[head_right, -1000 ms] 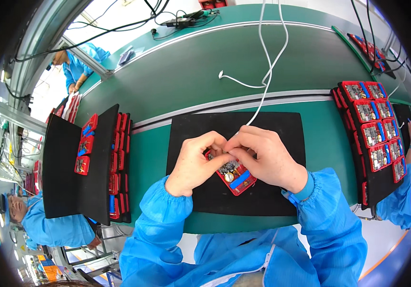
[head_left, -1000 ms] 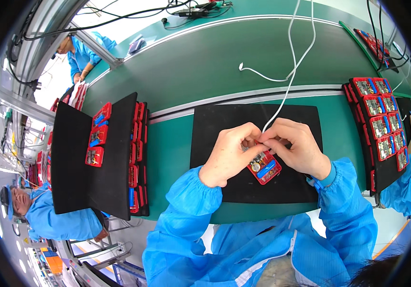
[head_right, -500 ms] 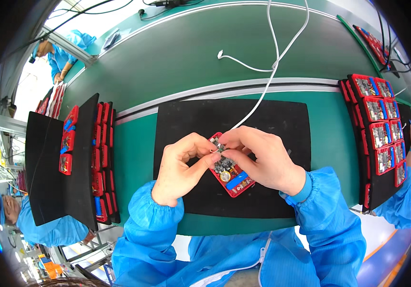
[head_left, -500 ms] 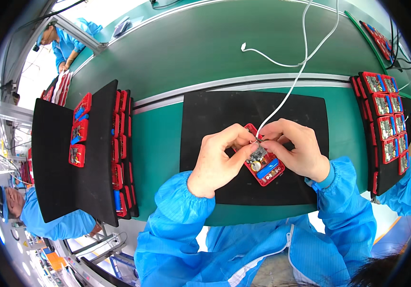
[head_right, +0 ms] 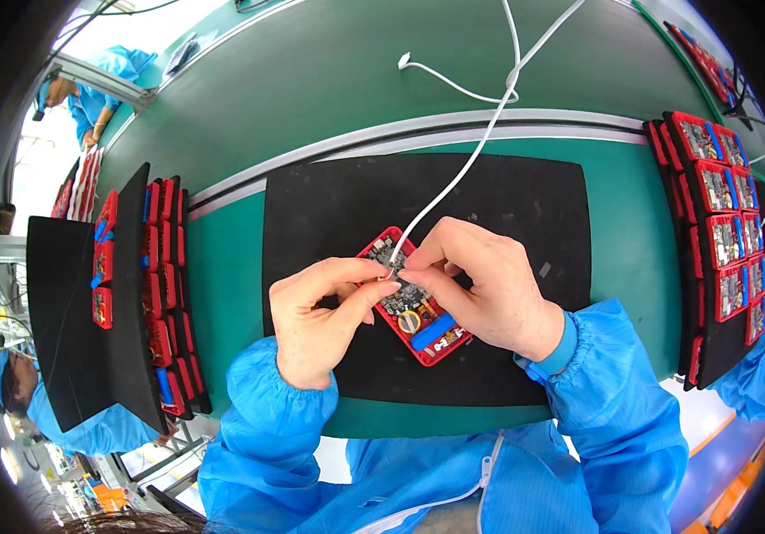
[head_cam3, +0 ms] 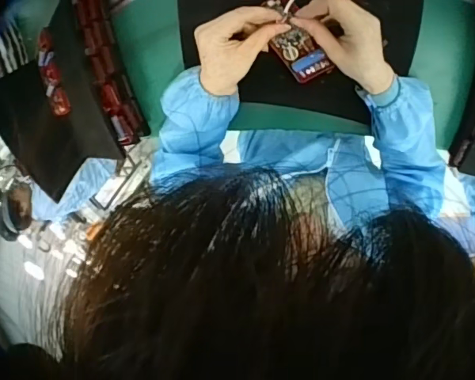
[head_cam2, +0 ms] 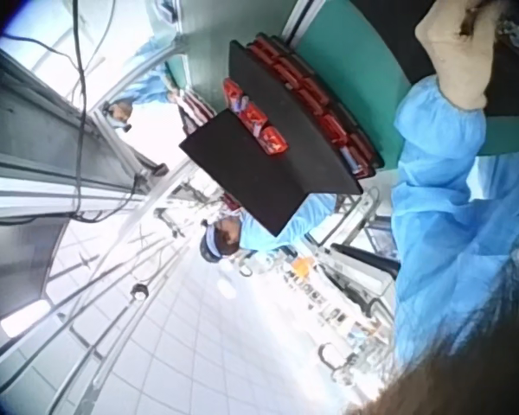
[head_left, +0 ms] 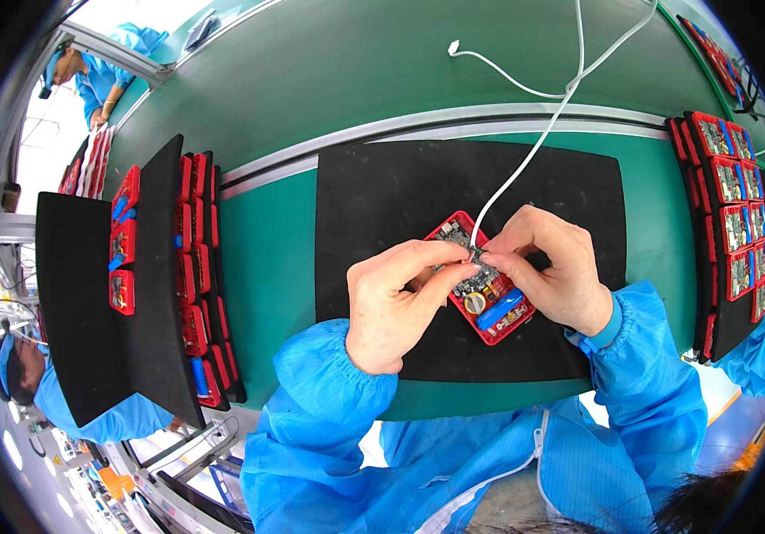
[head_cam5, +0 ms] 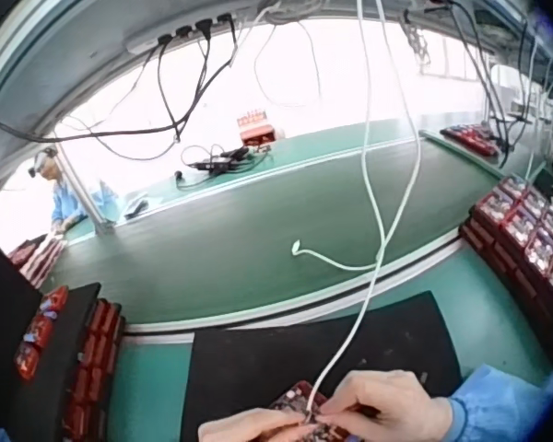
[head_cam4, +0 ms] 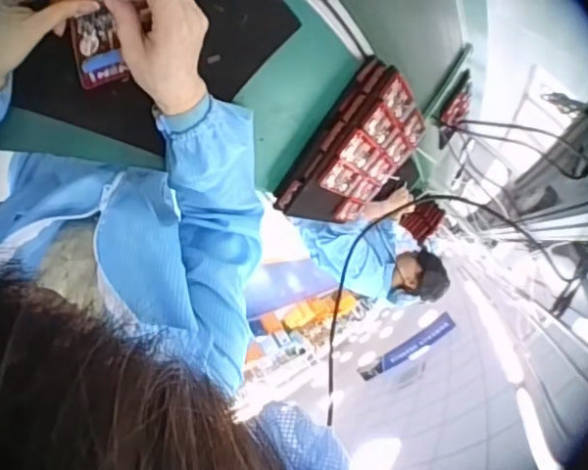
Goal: The person connects wires to a small electronic circuit board component by hand.
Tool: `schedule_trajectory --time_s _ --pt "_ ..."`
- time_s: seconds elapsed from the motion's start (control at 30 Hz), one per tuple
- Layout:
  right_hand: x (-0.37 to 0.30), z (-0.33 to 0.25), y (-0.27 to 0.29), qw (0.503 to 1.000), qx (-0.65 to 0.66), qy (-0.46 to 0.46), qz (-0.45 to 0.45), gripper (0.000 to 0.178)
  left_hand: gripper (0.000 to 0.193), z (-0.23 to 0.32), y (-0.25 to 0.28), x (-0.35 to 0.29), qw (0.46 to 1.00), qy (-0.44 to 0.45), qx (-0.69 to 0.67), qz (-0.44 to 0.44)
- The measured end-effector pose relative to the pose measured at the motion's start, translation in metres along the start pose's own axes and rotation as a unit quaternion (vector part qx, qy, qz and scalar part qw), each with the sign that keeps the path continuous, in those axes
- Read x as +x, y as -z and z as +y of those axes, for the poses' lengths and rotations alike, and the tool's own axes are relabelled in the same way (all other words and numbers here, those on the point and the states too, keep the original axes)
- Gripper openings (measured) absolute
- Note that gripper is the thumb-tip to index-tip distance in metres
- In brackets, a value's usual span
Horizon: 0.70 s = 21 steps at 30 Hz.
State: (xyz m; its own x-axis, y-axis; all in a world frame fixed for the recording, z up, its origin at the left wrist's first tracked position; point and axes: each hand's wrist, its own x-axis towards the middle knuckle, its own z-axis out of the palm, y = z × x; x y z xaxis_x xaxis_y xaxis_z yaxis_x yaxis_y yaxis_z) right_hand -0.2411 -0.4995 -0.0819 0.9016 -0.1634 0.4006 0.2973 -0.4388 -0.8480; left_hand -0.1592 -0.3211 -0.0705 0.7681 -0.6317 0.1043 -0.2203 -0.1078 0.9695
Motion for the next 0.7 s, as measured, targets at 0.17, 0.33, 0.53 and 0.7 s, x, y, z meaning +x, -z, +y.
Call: schedule_trajectory --time_s 0.17,0.33,0.53,0.7 --pt "-0.0025 0.0025 -0.0007 1.0 -0.012 -0.004 -0.006 0.012 0.015 0.0002 -0.0031 -0.0002 0.999 0.03 -0.032 0.019" --pt "-0.0017 0.0042 -0.0014 1.0 -0.024 -0.001 -0.005 0.013 0.014 -0.0004 -0.0045 -0.002 0.999 0.018 -0.022 0.028" --pt "-0.0008 0.0046 -0.0017 0.998 -0.056 0.026 -0.007 0.013 0.013 -0.0048 -0.0049 -0.0022 1.0 0.012 -0.019 0.022" --pt "-0.0009 0.0059 -0.0028 0.998 -0.052 0.027 -0.001 0.013 0.013 -0.0054 -0.0059 -0.0021 0.999 0.012 -0.021 0.028"
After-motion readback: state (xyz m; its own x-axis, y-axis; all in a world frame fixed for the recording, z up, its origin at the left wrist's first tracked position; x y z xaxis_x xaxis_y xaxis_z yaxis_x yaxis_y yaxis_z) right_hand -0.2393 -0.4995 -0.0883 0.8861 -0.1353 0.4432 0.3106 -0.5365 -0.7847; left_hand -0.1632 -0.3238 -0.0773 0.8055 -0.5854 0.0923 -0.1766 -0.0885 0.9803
